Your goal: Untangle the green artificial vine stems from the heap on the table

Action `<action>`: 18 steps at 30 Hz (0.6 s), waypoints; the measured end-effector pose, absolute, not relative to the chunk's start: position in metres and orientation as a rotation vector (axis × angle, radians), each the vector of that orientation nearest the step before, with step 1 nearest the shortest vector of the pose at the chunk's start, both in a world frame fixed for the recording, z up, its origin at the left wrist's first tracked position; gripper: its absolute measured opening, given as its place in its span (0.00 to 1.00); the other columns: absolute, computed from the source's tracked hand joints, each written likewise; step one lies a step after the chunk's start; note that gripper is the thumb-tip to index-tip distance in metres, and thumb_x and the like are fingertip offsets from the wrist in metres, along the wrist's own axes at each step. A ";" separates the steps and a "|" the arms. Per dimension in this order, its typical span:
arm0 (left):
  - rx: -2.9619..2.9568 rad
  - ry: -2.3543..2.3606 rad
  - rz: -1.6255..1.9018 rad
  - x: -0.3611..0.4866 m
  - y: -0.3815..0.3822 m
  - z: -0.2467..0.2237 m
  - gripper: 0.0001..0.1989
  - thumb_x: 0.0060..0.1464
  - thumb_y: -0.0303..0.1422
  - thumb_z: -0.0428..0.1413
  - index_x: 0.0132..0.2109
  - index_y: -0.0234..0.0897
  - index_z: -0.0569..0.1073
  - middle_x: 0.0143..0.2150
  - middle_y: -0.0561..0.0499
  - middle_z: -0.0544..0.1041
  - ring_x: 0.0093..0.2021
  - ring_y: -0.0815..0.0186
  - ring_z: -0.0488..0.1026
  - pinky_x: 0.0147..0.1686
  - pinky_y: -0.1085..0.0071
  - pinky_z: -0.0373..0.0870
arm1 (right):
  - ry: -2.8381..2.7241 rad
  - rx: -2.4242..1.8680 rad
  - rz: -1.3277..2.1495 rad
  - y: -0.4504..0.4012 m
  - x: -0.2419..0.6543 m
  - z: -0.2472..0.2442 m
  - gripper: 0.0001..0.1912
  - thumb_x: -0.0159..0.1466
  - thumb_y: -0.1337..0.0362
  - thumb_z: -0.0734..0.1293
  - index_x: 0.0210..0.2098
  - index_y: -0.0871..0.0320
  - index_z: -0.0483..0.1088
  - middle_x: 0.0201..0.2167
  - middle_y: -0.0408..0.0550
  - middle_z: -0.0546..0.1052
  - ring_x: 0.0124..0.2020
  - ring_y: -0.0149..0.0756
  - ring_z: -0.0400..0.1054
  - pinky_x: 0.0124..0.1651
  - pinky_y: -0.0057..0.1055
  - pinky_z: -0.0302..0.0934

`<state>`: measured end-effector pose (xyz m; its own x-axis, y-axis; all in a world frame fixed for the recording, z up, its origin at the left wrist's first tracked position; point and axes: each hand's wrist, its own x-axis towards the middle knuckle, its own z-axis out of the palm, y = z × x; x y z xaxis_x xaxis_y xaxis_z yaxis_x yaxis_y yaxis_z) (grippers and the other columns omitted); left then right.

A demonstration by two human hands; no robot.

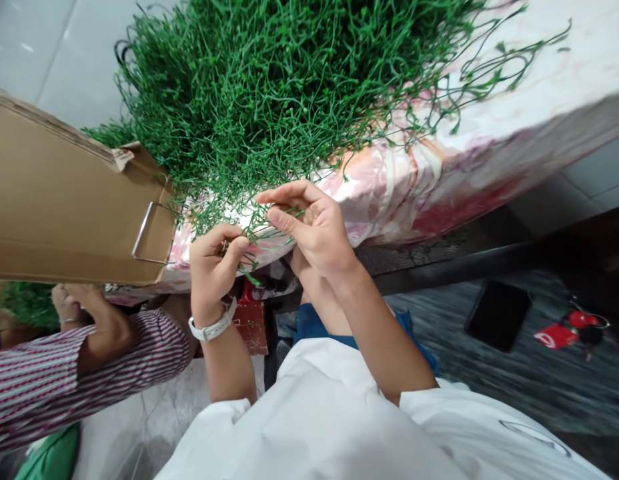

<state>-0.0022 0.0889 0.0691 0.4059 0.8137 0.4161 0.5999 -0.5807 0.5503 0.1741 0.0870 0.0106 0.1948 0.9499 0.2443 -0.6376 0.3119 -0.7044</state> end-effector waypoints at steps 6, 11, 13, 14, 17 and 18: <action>2.322 1.205 1.088 -0.007 0.076 0.069 0.13 0.68 0.41 0.57 0.36 0.38 0.75 0.28 0.54 0.76 0.28 0.70 0.71 0.30 0.73 0.66 | -0.724 -0.628 0.997 0.089 0.171 0.007 0.18 0.56 0.49 0.81 0.35 0.50 0.74 0.33 0.43 0.79 0.36 0.36 0.75 0.45 0.36 0.73; 2.314 1.209 1.162 -0.008 0.073 0.064 0.13 0.69 0.40 0.57 0.37 0.38 0.77 0.27 0.55 0.75 0.25 0.72 0.69 0.27 0.75 0.64 | -0.846 -0.611 0.836 0.075 0.169 0.016 0.11 0.68 0.50 0.71 0.38 0.50 0.76 0.33 0.45 0.77 0.35 0.35 0.72 0.44 0.36 0.68; 2.331 1.245 1.138 -0.006 0.072 0.063 0.14 0.69 0.41 0.56 0.39 0.38 0.78 0.29 0.52 0.78 0.27 0.70 0.72 0.29 0.73 0.67 | -0.966 -0.668 0.722 0.069 0.168 0.017 0.12 0.72 0.52 0.67 0.38 0.50 0.77 0.35 0.46 0.76 0.39 0.37 0.71 0.47 0.38 0.66; 2.347 1.258 1.136 -0.004 0.071 0.062 0.14 0.69 0.42 0.56 0.39 0.38 0.79 0.30 0.51 0.80 0.28 0.69 0.74 0.30 0.73 0.68 | -1.026 -0.702 0.649 0.067 0.168 0.016 0.11 0.72 0.53 0.67 0.39 0.50 0.77 0.35 0.47 0.76 0.41 0.38 0.71 0.49 0.39 0.65; 2.397 1.261 1.195 -0.001 0.069 0.061 0.13 0.69 0.41 0.56 0.40 0.38 0.79 0.33 0.50 0.82 0.32 0.67 0.77 0.32 0.71 0.70 | -1.133 -0.760 0.464 0.065 0.166 0.010 0.06 0.71 0.59 0.69 0.46 0.48 0.76 0.35 0.45 0.75 0.42 0.39 0.70 0.52 0.42 0.63; 2.412 1.248 1.226 -0.001 0.069 0.060 0.13 0.69 0.40 0.56 0.40 0.38 0.79 0.33 0.50 0.82 0.32 0.66 0.77 0.33 0.71 0.70 | -1.140 -0.764 0.451 0.065 0.165 0.008 0.07 0.70 0.60 0.69 0.48 0.48 0.75 0.34 0.44 0.74 0.40 0.39 0.69 0.50 0.41 0.63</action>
<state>-0.0010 0.0691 0.0603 0.3152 0.7400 0.5942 0.6070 -0.6385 0.4731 0.1654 0.0651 0.0084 0.3706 0.6747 0.6383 0.0547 0.6702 -0.7401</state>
